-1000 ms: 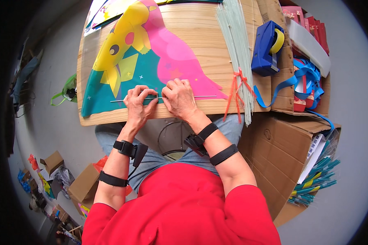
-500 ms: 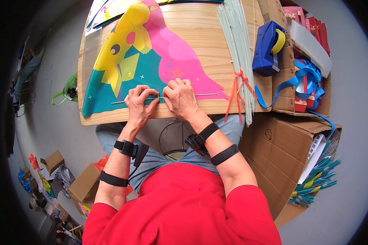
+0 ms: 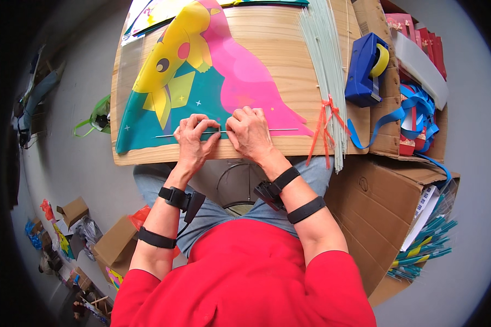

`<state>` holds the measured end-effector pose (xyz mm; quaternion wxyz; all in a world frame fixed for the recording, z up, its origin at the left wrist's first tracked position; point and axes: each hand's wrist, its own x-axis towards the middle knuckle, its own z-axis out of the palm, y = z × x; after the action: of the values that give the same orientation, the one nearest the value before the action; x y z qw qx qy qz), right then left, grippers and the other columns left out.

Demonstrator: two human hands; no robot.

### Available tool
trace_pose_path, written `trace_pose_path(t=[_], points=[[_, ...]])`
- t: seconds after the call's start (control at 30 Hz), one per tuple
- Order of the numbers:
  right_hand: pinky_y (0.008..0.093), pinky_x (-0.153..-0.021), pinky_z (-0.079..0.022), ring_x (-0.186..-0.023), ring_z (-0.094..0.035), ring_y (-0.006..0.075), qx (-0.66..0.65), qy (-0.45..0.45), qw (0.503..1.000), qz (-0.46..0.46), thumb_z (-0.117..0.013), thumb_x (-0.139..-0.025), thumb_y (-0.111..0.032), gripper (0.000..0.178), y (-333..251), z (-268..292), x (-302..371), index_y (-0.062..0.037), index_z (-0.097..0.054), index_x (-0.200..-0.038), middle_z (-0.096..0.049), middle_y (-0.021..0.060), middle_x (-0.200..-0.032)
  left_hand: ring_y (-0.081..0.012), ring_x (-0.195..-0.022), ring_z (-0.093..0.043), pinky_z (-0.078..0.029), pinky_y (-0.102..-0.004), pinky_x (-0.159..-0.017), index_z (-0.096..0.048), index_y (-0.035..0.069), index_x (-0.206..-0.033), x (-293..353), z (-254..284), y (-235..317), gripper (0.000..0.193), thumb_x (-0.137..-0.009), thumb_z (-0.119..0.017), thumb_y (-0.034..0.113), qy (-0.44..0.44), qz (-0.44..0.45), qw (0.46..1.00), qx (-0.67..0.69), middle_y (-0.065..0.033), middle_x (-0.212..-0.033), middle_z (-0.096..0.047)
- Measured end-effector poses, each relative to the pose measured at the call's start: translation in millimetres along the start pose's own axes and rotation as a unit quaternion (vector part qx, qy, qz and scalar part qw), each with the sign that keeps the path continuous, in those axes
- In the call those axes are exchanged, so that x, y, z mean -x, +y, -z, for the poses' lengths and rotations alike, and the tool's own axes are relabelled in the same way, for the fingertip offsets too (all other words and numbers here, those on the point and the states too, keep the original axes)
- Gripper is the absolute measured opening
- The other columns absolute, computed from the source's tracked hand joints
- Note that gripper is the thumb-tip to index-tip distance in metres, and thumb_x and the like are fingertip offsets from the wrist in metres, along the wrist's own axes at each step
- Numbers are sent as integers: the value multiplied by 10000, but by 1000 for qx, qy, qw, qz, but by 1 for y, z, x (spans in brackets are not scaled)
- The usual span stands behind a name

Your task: The person sits on the floor and assembles a Pikachu-themed kite by inserting a thin rod into a sleeve on the kite's surface. They secure the rod in place using red string and blue tape, then lift the kite to inspect the alignment.

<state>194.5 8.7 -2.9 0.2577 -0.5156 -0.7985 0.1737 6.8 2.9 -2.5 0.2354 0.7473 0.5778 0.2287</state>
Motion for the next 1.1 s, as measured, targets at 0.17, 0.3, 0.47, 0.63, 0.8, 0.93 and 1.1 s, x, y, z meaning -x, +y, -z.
trace_pose_path(t=[0.17,0.3,0.47,0.63,0.8,0.93,1.1], points=[[402,-786,-413,-860,-574,240,-4,9,1000,1,-735,-759,-140,109,1,0,1,-118,-630,-776,-585,35,-824,-215,-1112,-513,-308,-440,-1002,-724,221,-978,-2,4,2,237,-761,-814,190,-5,-3,1000,10,30,-1088,-583],[400,-786,-411,-858,-572,234,-2,-2,1000,-3,-748,-751,-138,116,1,3,1,-123,-638,-786,-583,25,-820,-212,-1115,-510,-301,-440,-1005,-719,220,-981,0,4,3,241,-761,-814,189,-6,6,1000,10,31,-1085,-581],[399,-788,-408,-866,-570,233,-6,-7,1000,-2,-764,-741,-141,134,0,2,0,-127,-638,-785,-582,25,-823,-212,-1115,-505,-298,-443,-1000,-717,225,-987,0,4,2,244,-765,-812,190,-7,6,1000,12,33,-1090,-577],[402,-784,-407,-864,-568,235,-1,-5,1000,-5,-769,-732,-146,142,2,3,1,-127,-637,-780,-582,27,-825,-214,-1113,-505,-298,-447,-998,-718,230,-986,-1,3,3,241,-767,-812,198,-4,3,1000,13,34,-1100,-579],[402,-781,-406,-866,-569,235,-7,-7,1000,-8,-767,-727,-143,141,1,2,0,-125,-634,-771,-584,27,-827,-217,-1114,-506,-303,-448,-995,-718,232,-989,0,3,1,251,-759,-818,210,-9,3,1000,9,33,-1110,-581],[402,-780,-405,-868,-570,236,-12,-4,1000,-5,-759,-726,-135,132,1,2,0,-122,-634,-768,-586,28,-825,-221,-1123,-504,-304,-446,-996,-714,220,-1006,0,6,2,275,-753,-822,212,-13,1,1000,8,26,-1118,-579],[403,-779,-404,-870,-569,237,-2,2,1000,-3,-742,-738,-127,111,0,2,0,-117,-634,-760,-584,31,-814,-223,-1130,-501,-304,-447,-997,-711,214,-1015,0,6,2,289,-750,-824,208,-19,2,1000,3,21,-1126,-576]])
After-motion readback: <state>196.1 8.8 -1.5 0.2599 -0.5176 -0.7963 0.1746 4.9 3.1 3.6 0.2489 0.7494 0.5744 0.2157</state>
